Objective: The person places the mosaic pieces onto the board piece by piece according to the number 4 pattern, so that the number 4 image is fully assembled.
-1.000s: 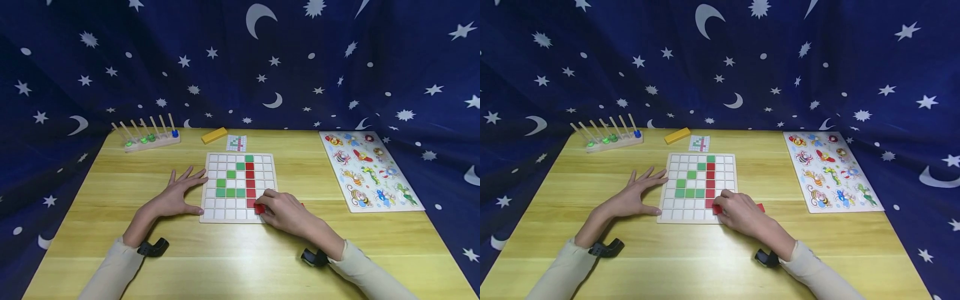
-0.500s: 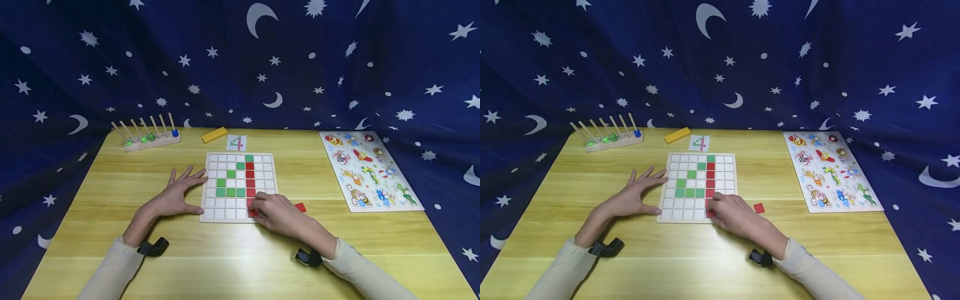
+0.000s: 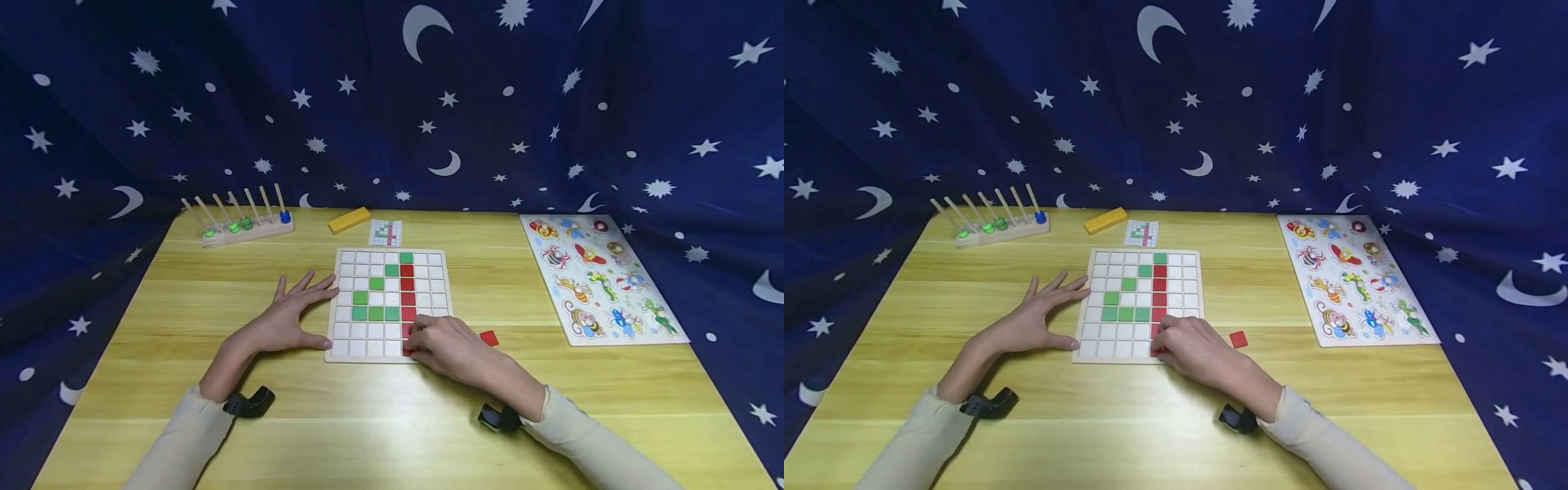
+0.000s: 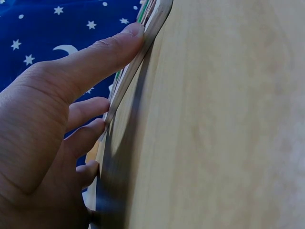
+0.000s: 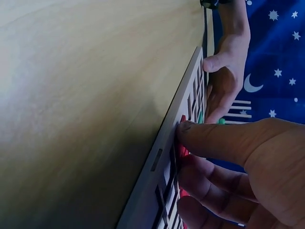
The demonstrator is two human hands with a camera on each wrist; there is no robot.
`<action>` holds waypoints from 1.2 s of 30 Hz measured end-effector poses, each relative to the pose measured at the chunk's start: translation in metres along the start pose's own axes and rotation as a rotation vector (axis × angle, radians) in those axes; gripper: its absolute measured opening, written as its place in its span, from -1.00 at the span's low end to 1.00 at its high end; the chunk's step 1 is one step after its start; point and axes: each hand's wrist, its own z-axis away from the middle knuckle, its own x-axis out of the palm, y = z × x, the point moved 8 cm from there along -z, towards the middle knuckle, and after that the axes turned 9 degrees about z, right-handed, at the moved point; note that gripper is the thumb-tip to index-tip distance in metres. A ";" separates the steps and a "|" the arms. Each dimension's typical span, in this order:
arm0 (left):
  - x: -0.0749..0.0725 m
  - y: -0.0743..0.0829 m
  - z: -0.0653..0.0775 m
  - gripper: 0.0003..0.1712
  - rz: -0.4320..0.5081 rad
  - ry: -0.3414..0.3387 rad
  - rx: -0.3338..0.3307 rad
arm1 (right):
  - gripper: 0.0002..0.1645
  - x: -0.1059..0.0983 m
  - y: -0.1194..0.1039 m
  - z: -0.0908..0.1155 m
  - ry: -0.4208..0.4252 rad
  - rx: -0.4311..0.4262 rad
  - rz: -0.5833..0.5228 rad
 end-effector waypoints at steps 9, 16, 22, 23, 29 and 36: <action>0.000 -0.003 0.000 0.12 -0.008 0.000 -0.012 | -0.86 -0.007 0.010 0.006 0.055 0.029 -0.013; 0.000 -0.003 0.001 0.12 -0.008 0.002 -0.010 | -0.83 -0.015 0.029 0.024 0.098 0.083 0.000; 0.002 -0.003 0.000 0.11 -0.014 -0.004 -0.010 | -0.74 -0.019 0.055 0.047 0.079 0.182 0.053; 0.002 -0.003 -0.001 0.11 -0.014 -0.006 -0.010 | -0.71 -0.020 0.059 0.051 0.065 0.203 0.064; 0.002 -0.003 0.000 0.12 -0.016 -0.005 -0.013 | -0.55 -0.024 0.076 0.067 -0.016 0.271 0.106; 0.001 -0.003 0.000 0.13 -0.025 0.006 -0.006 | -0.56 -0.023 0.083 0.078 -0.054 0.303 0.123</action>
